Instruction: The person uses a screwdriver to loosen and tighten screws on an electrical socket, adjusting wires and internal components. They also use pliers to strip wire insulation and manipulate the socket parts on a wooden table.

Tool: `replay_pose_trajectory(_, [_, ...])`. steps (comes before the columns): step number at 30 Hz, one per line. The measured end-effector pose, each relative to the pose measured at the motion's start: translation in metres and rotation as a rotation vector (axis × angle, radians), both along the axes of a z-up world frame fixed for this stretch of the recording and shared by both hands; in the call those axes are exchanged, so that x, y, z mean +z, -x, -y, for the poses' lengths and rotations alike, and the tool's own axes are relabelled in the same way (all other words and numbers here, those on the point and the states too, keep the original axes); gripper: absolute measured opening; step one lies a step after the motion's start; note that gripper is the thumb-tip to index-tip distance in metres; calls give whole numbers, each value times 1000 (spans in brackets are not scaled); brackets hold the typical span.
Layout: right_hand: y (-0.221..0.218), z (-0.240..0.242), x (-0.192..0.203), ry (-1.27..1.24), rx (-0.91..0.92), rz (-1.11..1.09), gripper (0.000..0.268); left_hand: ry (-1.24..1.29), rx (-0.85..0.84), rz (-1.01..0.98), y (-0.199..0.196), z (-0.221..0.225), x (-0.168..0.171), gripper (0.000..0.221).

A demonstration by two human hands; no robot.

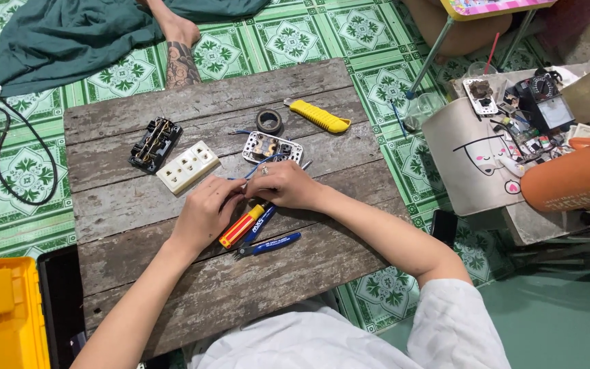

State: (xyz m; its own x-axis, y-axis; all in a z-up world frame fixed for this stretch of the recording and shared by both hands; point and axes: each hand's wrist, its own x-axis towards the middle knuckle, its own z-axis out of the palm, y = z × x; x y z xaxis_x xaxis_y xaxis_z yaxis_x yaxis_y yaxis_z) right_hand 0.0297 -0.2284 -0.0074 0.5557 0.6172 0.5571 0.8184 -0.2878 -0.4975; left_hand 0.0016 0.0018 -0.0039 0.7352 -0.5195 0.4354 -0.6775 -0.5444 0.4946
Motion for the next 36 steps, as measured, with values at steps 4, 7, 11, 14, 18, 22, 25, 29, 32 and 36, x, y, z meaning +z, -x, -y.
replay_pose_trajectory(4, [3,-2,-2,38,-67,28,15,-7,3,-5,-1,0,-1,29])
replay_pose_trajectory(7, [6,-4,-1,46,-85,5,13,32,-14,-27,-2,-2,1,30])
replay_pose_trajectory(11, [7,-3,-3,60,-95,-46,16,57,0,-23,-1,-2,2,30])
replay_pose_trajectory(14, [7,-5,-7,68,-123,-39,14,83,3,-42,-1,-2,2,29])
replay_pose_trajectory(18, [4,-2,-16,60,-121,-47,14,110,-27,-66,0,-1,8,31])
replay_pose_trajectory(22, [4,-2,-16,47,-114,-49,12,129,-56,-69,1,0,8,33])
replay_pose_trajectory(25, [7,-4,-11,63,-141,-31,12,150,-63,-96,2,-1,11,35])
replay_pose_trajectory(29, [11,-8,-7,76,-199,-9,12,194,-72,-171,0,-4,12,36])
replay_pose_trajectory(32, [12,-7,-5,101,-255,23,12,197,-57,-202,0,-2,18,33])
replay_pose_trajectory(36, [10,-7,-8,113,-255,64,12,205,-56,-242,-3,-3,10,28])
